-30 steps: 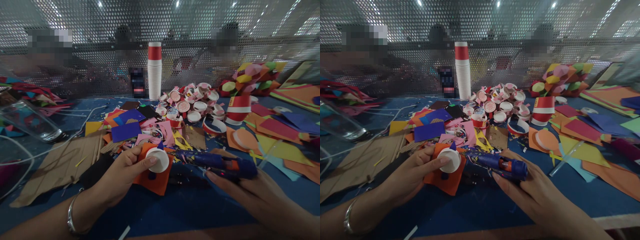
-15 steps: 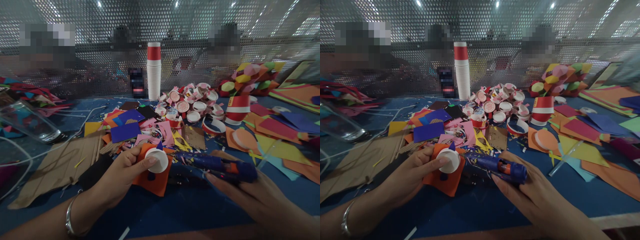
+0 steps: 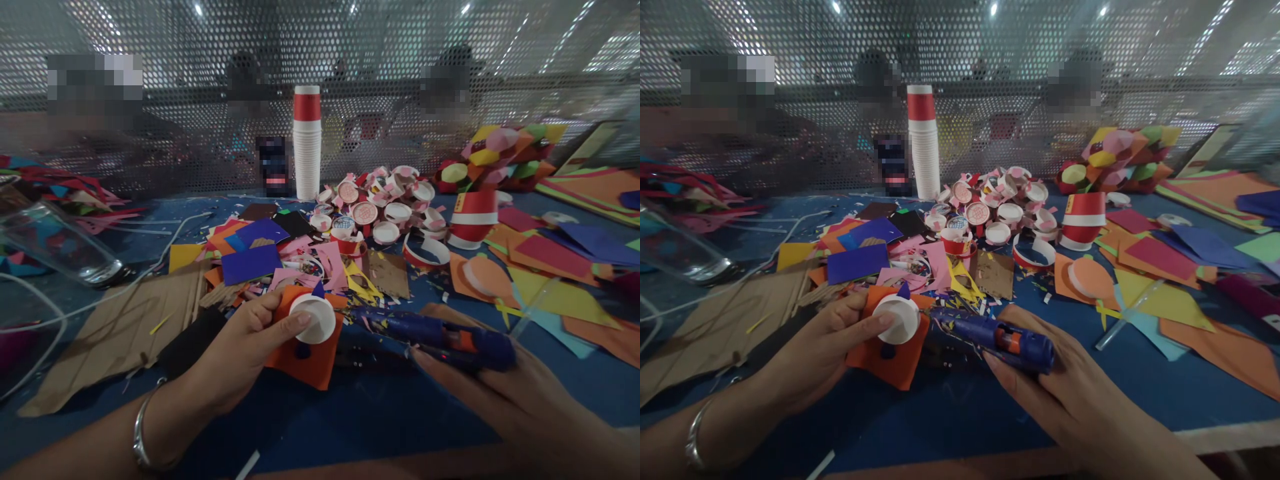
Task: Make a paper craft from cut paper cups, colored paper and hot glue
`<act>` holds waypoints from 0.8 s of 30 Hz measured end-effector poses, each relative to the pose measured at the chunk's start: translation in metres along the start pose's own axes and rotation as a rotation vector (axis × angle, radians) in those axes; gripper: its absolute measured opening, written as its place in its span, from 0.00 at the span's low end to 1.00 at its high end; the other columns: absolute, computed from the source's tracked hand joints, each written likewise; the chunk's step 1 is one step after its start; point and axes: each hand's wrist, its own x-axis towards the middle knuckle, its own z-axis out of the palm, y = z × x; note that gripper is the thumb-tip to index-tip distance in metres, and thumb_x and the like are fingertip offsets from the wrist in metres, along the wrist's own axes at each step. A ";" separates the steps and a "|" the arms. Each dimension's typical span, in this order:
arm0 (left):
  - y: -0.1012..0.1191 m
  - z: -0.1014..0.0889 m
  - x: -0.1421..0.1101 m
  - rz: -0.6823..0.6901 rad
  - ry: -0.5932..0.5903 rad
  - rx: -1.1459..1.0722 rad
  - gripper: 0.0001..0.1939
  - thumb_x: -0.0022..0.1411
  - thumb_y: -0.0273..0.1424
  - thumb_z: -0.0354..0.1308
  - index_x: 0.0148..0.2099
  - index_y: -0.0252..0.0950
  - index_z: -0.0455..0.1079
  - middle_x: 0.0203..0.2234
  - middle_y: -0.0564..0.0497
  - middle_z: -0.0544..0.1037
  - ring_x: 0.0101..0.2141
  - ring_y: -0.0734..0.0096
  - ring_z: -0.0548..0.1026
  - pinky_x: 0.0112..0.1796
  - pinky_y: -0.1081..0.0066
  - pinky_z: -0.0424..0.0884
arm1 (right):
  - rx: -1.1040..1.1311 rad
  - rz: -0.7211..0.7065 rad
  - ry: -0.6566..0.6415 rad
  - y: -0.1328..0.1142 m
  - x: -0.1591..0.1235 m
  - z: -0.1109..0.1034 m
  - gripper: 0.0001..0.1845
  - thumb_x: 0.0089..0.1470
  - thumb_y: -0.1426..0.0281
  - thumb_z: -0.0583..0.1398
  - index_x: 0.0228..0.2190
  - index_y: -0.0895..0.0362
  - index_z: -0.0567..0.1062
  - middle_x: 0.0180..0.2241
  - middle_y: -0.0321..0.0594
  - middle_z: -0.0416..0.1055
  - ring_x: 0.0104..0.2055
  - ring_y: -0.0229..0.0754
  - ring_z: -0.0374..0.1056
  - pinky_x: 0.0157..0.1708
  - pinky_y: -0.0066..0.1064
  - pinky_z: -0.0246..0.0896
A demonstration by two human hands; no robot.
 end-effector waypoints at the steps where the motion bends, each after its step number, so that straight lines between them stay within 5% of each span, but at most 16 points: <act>1: 0.000 0.000 0.000 0.001 -0.002 -0.003 0.11 0.64 0.39 0.70 0.46 0.42 0.83 0.43 0.49 0.85 0.42 0.67 0.77 0.46 0.69 0.70 | -0.017 -0.032 0.003 0.000 -0.001 0.000 0.28 0.65 0.74 0.59 0.63 0.39 0.74 0.58 0.40 0.79 0.67 0.57 0.68 0.64 0.55 0.67; 4: -0.001 0.000 0.000 -0.003 0.003 0.001 0.11 0.64 0.39 0.70 0.46 0.42 0.83 0.42 0.50 0.85 0.42 0.67 0.77 0.46 0.69 0.70 | -0.102 -0.151 0.004 0.001 -0.004 0.002 0.34 0.65 0.78 0.57 0.68 0.44 0.67 0.63 0.46 0.74 0.70 0.58 0.63 0.65 0.57 0.65; 10: -0.001 0.000 0.001 -0.010 0.018 0.015 0.12 0.63 0.39 0.71 0.46 0.40 0.82 0.43 0.49 0.85 0.42 0.66 0.78 0.47 0.68 0.70 | -0.142 -0.148 -0.023 -0.001 -0.004 0.002 0.36 0.65 0.79 0.56 0.70 0.44 0.64 0.63 0.48 0.73 0.71 0.58 0.61 0.64 0.57 0.66; 24: 0.002 0.001 0.001 -0.027 0.039 -0.035 0.14 0.61 0.39 0.72 0.46 0.38 0.80 0.38 0.51 0.84 0.41 0.67 0.77 0.46 0.68 0.71 | -0.205 -0.174 0.006 -0.006 -0.005 0.005 0.29 0.64 0.80 0.57 0.63 0.50 0.72 0.61 0.52 0.74 0.69 0.62 0.64 0.63 0.56 0.68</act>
